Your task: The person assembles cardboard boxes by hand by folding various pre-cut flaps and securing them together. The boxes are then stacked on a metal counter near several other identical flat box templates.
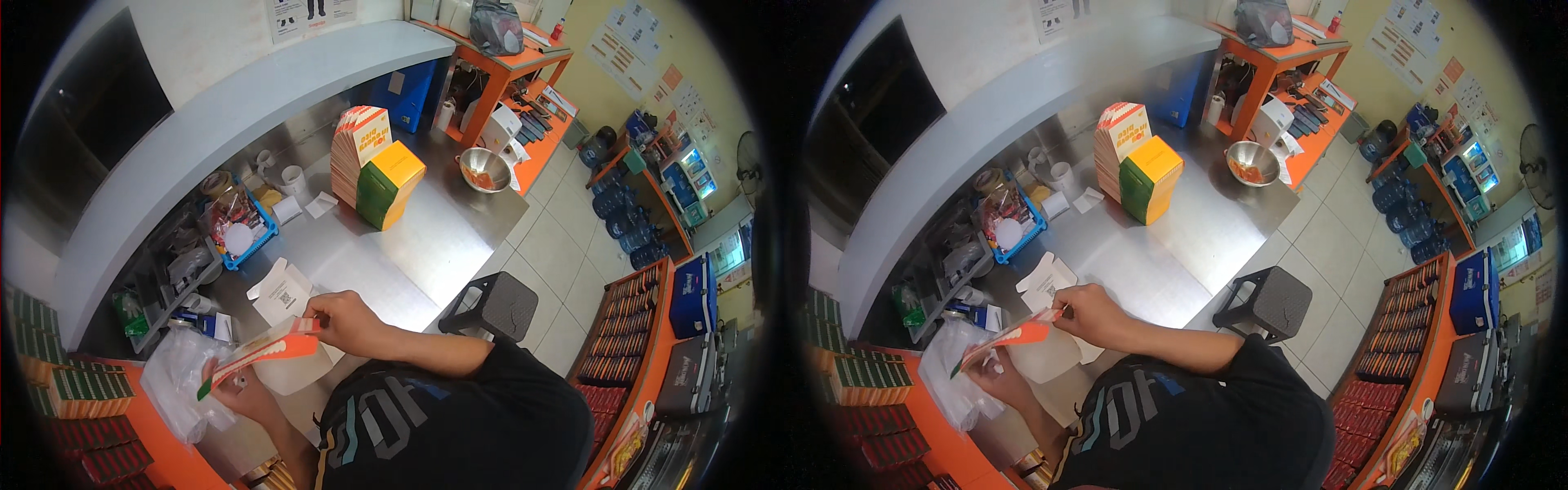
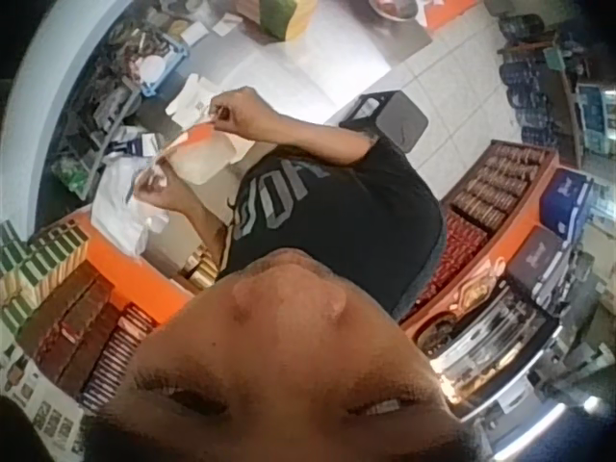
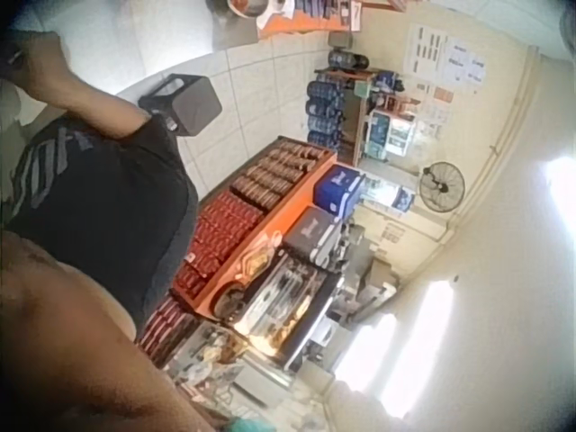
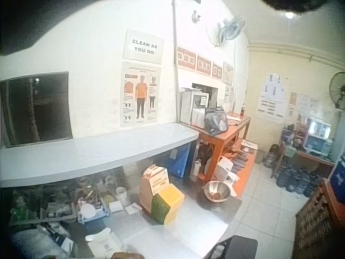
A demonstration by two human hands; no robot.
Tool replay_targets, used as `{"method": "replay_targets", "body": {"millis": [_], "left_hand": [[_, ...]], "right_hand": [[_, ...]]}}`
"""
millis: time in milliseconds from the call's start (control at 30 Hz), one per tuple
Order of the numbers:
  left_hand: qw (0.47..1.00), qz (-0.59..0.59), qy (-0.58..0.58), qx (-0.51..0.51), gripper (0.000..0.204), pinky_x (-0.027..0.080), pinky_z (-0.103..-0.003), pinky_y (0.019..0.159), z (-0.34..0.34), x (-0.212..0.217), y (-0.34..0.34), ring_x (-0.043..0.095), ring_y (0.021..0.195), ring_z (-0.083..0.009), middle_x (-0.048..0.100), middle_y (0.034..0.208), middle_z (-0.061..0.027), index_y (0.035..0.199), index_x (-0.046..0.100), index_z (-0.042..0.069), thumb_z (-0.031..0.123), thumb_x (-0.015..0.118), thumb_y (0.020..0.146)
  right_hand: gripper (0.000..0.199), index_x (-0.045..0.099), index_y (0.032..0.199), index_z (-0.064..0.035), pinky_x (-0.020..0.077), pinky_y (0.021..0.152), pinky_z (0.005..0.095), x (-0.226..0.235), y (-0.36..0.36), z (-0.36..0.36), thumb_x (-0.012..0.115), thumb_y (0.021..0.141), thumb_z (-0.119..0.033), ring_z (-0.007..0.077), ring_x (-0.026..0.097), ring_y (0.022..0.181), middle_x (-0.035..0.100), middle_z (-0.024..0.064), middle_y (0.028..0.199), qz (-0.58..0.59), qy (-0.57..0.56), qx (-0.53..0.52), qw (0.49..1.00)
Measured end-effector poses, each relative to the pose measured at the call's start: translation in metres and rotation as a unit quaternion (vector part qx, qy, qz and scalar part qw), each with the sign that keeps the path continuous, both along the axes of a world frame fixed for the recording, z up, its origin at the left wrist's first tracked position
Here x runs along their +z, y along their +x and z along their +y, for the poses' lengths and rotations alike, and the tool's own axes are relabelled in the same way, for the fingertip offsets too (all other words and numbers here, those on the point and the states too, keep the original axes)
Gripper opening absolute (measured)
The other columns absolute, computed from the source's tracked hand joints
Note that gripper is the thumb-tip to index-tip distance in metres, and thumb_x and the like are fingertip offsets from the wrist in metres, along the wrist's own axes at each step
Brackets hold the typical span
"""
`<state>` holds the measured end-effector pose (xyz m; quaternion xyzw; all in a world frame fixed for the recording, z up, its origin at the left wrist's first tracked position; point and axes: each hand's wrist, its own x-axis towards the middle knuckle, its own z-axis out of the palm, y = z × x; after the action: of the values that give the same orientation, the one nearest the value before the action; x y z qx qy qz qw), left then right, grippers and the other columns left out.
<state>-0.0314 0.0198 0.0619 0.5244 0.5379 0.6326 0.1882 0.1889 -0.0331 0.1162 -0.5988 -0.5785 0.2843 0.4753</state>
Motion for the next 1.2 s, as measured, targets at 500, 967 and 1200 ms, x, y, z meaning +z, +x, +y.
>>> {"method": "replay_targets", "body": {"millis": [500,967,1200], "left_hand": [[0.933,-0.023,-0.188,-0.307,0.012,0.048,-0.022,0.077,-0.014,-0.004,0.015,0.060,0.087,-0.0107,0.060,0.106,-0.0056,0.104,0.070,-0.001,0.000,0.061,0.096],[0.871,-0.265,-0.260,-0.321,0.031,0.048,-0.020,0.076,-0.022,-0.005,0.020,0.063,0.087,-0.0090,0.065,0.091,-0.0047,0.125,0.061,-0.004,0.001,0.066,0.095],[0.858,-0.246,-0.295,-0.341,0.028,0.050,-0.021,0.079,-0.032,-0.005,0.031,0.065,0.089,-0.0093,0.070,0.097,-0.0063,0.120,0.063,-0.007,-0.002,0.068,0.093]], "right_hand": [[0.034,0.056,0.081,-0.0050,0.0501,0.061,0.0295,-0.026,0.007,-0.007,0.082,0.082,-0.026,0.0169,0.060,0.067,0.058,0.0055,0.078,-0.076,0.140,-0.163,0.974],[0.024,0.071,0.108,0.0030,0.0538,0.076,0.0262,-0.037,-0.038,-0.023,0.070,0.094,-0.016,0.0109,0.068,0.086,0.074,0.0070,0.092,0.246,-0.017,0.017,0.969],[0.028,0.068,0.115,0.0021,0.0545,0.084,0.0279,-0.038,-0.021,-0.031,0.071,0.092,-0.014,0.0166,0.069,0.094,0.072,0.0106,0.106,0.262,-0.100,0.037,0.959]]}}
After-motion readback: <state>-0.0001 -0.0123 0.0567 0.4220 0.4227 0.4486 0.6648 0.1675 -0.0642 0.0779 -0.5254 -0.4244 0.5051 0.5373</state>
